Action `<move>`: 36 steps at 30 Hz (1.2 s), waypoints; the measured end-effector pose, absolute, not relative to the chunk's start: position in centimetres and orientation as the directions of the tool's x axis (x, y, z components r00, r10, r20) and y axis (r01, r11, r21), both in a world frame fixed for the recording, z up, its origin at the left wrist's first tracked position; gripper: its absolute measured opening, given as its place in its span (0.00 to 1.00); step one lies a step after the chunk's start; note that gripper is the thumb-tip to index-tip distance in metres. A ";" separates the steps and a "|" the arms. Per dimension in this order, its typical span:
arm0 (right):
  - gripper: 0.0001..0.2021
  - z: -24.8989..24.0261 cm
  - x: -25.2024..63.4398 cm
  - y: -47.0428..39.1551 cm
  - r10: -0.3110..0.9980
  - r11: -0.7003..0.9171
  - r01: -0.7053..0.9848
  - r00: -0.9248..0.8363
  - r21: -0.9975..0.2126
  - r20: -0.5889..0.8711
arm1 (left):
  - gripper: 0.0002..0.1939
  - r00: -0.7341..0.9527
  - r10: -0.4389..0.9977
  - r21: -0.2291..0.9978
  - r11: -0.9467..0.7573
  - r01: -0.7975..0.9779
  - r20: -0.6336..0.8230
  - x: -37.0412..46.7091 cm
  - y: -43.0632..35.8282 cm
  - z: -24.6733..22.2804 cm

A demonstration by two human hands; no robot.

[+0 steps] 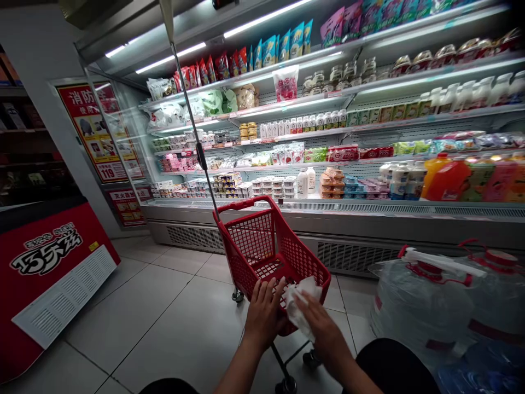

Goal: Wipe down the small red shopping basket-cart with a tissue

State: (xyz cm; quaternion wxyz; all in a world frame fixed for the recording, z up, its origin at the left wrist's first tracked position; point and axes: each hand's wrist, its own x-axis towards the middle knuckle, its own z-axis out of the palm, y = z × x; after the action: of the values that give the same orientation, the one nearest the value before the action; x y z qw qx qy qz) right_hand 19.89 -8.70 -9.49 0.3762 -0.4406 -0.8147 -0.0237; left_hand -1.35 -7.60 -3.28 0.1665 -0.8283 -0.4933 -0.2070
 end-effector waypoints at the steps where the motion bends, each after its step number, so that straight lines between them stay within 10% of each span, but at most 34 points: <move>1: 0.47 -9.6 18.8 -9.2 0.681 0.644 0.711 -0.366 -0.280 0.634 | 0.45 0.414 0.749 -0.070 -0.445 0.893 0.517 -0.8 -7.7 -3.4; 17: 0.42 -9.5 24.3 -7.9 0.782 0.491 0.802 -0.233 -0.340 0.578 | 0.44 0.345 0.764 -0.025 -0.396 0.918 0.545 -3.2 -6.3 -2.1; 25: 0.52 -6.5 16.3 -8.4 0.709 0.529 0.839 -0.356 -0.125 0.609 | 0.52 0.323 0.775 -0.003 -0.382 0.924 0.543 -0.6 -6.9 -2.5; 36: 0.52 -7.8 25.1 -10.0 0.733 0.415 0.908 -0.294 -0.061 0.613 | 0.35 0.275 0.735 -0.073 -0.295 0.953 0.620 -6.9 -4.1 0.6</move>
State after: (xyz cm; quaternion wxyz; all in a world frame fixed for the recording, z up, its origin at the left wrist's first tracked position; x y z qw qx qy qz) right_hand 25.10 -10.01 -7.77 0.2888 -0.5192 -0.7900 -0.1513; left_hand -6.87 -4.15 0.63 0.2228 -0.7667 -0.5503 -0.2441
